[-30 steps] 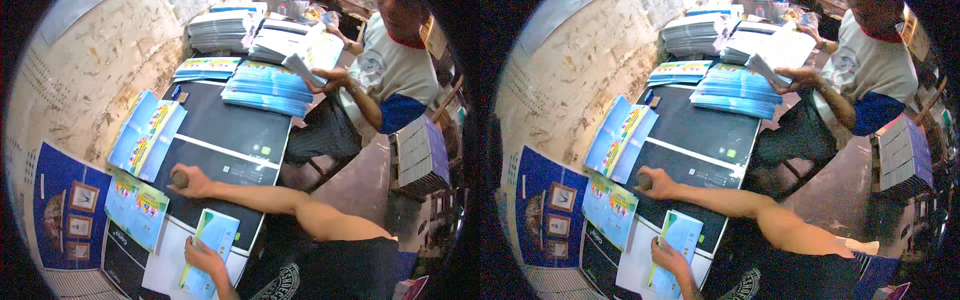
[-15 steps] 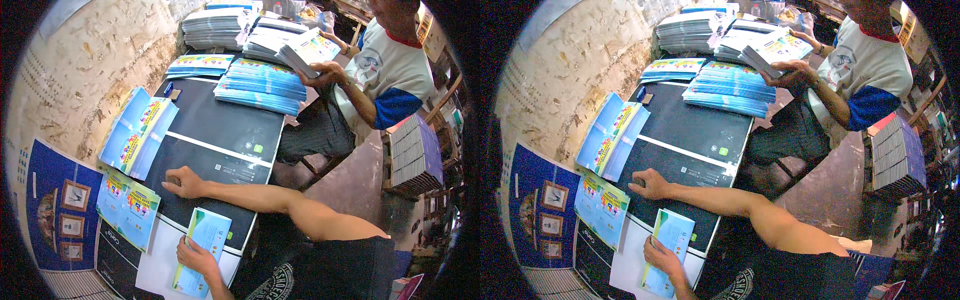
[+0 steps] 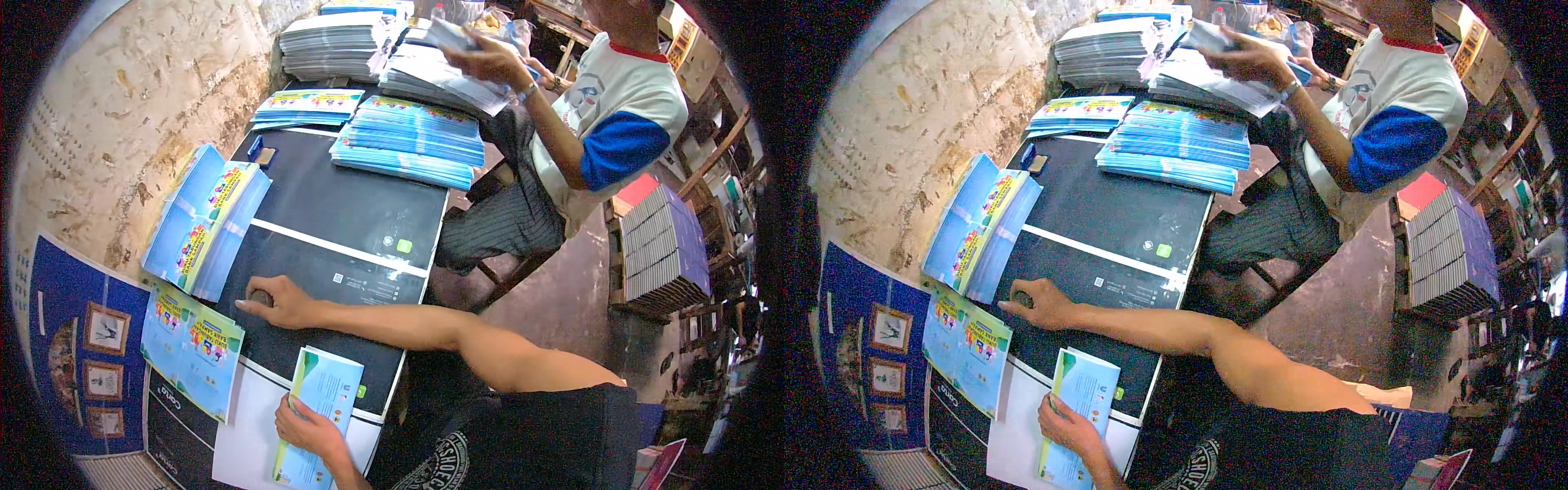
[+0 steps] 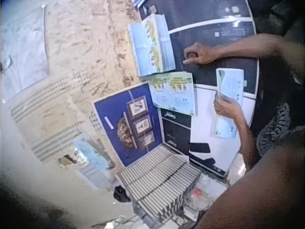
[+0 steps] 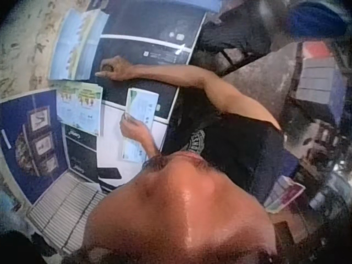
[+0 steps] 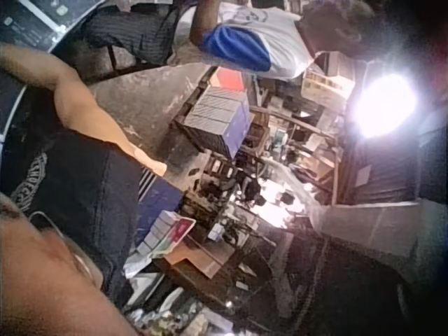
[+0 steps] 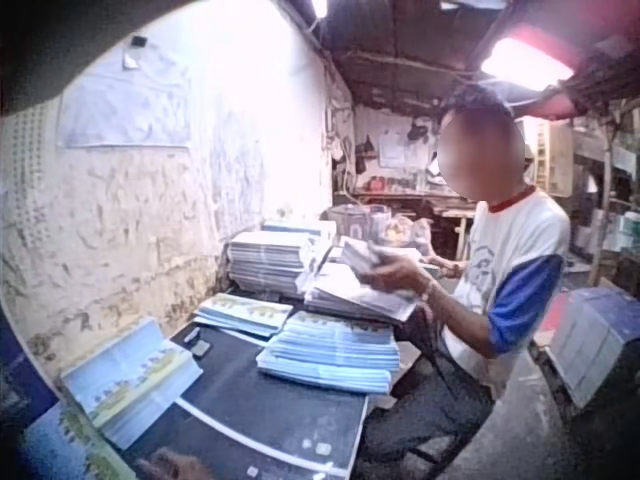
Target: The person organizes and prepares booklets by folding pages, using a cylindrical tool to press and smooth them, and then stacking the finished items.
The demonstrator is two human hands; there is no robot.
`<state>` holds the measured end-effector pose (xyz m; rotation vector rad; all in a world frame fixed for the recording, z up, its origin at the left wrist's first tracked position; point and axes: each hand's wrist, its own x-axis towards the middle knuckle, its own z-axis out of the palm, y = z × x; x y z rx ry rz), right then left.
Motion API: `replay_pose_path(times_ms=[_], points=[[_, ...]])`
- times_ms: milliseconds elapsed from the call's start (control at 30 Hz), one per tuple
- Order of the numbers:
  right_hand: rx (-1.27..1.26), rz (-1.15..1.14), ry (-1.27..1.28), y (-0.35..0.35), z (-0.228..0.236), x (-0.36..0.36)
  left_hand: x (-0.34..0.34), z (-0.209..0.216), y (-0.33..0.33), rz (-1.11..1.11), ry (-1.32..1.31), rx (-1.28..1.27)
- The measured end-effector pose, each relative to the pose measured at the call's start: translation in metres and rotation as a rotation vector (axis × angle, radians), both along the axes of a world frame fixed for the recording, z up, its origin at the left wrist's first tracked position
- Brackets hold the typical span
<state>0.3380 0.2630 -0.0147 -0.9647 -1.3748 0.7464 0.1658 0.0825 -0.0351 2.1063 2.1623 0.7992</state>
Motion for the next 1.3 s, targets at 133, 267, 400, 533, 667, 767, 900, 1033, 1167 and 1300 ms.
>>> replay_pose_path(times_ms=[133, 267, 400, 533, 667, 767, 900, 1033, 1167, 1300], points=[[-0.056, 0.026, 0.049, 0.003, -0.003, 0.003, 0.000, 0.003, 0.001, -0.020, -0.042, -0.027], [-0.069, 0.091, 0.100, 0.013, -0.012, 0.011, 0.001, 0.001, 0.001, -0.011, -0.030, -0.015], [-0.113, 0.172, 0.118, 0.016, -0.014, 0.012, 0.000, -0.005, 0.001, -0.029, -0.020, 0.053], [-0.138, 0.151, 0.049, 0.017, -0.016, 0.012, 0.002, 0.002, 0.000, -0.017, -0.033, -0.019], [-0.162, 0.140, 0.004, 0.014, -0.010, 0.011, 0.003, 0.003, -0.001, -0.009, -0.024, -0.009], [-0.182, 0.176, -0.024, 0.009, 0.000, 0.008, 0.001, 0.003, -0.001, -0.007, 0.005, -0.005], [-0.213, 0.177, -0.095, 0.015, -0.006, 0.010, 0.003, 0.004, 0.000, -0.023, 0.007, 0.018], [-0.258, 0.253, -0.019, 0.021, -0.010, 0.012, 0.003, 0.002, 0.000, -0.026, 0.013, 0.035], [-0.196, 0.283, -0.112, 0.016, -0.002, 0.013, 0.001, -0.002, -0.001, -0.018, 0.012, 0.036], [-0.168, 0.293, -0.087, 0.018, -0.007, 0.015, 0.003, 0.000, -0.001, -0.032, 0.008, 0.055]])
